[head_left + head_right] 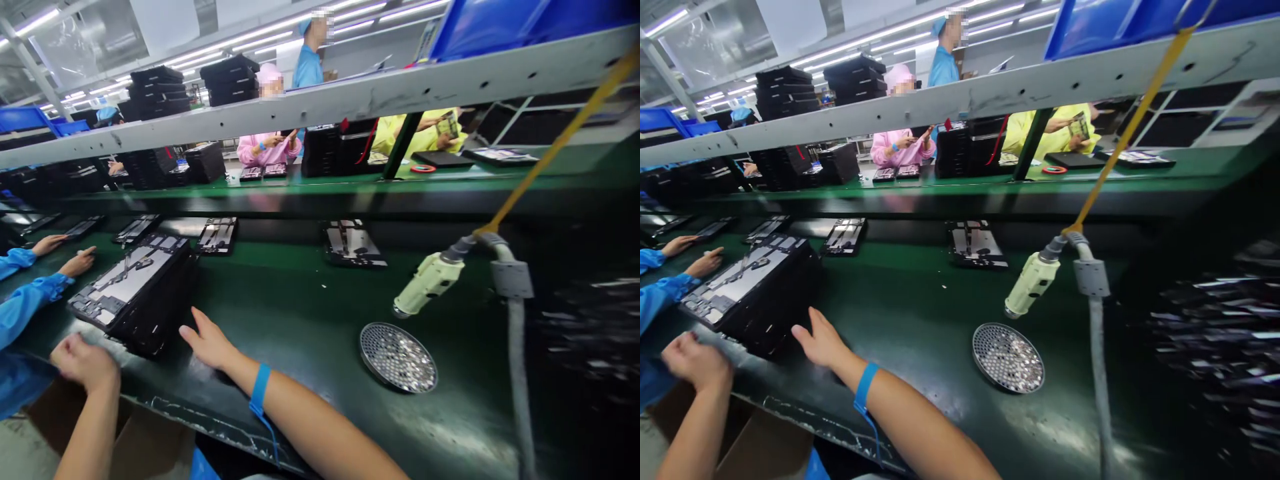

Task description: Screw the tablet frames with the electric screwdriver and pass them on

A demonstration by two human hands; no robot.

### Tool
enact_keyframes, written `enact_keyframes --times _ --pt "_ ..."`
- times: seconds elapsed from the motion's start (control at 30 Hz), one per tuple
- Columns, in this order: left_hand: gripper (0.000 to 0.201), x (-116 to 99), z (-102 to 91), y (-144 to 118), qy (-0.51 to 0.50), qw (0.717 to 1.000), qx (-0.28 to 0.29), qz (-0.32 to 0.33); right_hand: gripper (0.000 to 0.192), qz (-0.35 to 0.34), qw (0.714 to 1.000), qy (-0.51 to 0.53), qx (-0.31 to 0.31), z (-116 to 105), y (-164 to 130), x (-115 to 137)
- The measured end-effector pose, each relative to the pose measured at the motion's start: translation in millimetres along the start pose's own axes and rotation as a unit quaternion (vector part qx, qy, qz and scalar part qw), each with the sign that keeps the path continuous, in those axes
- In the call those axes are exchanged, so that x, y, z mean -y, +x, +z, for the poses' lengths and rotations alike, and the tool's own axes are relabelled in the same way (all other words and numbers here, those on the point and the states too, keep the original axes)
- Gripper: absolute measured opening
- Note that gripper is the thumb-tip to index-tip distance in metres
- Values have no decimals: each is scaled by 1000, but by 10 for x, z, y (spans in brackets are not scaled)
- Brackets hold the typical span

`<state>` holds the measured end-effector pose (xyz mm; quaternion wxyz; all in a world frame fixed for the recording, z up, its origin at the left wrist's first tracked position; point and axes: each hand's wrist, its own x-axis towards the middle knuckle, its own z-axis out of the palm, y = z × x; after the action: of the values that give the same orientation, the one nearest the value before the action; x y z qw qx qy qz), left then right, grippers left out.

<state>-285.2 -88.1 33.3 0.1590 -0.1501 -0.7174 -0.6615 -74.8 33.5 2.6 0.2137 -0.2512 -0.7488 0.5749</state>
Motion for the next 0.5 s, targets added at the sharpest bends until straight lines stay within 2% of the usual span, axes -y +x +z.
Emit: enact_keyframes --times 0.07,0.1,0.13,0.17,0.2,0.27,0.33,0.4,0.5 --pt "23 -112 -115 -376 14 999 -29 43 70 30 998 15 -44 -293 -271 -108" --pt "24 -194 -119 -588 17 994 46 101 66 48 997 35 -43 -441 -429 -158" --pt "22 -296 -74 -795 -6 974 162 156 61 58 996 44 -48 -586 -598 -201" --pt "21 -416 26 -982 -25 942 279 185 58 65 995 48 -55 -726 -777 -232" --pt "21 -546 183 -1135 -28 908 378 179 54 69 994 49 -71 -857 -968 -254" --pt "27 -796 640 -1322 -33 886 444 131 49 77 992 42 -92 -1088 -1394 -278" --pt "36 -978 1211 -1394 12 854 513 88 42 82 990 20 -115 -1261 -1898 -311" --pt "39 -1073 1792 -1470 39 846 527 74 35 53 976 -50 -203 -1362 -2464 -384" --pt "35 -1142 2546 -1790 75 814 570 85 38 -3 925 -195 -326 -1367 -3264 -563"
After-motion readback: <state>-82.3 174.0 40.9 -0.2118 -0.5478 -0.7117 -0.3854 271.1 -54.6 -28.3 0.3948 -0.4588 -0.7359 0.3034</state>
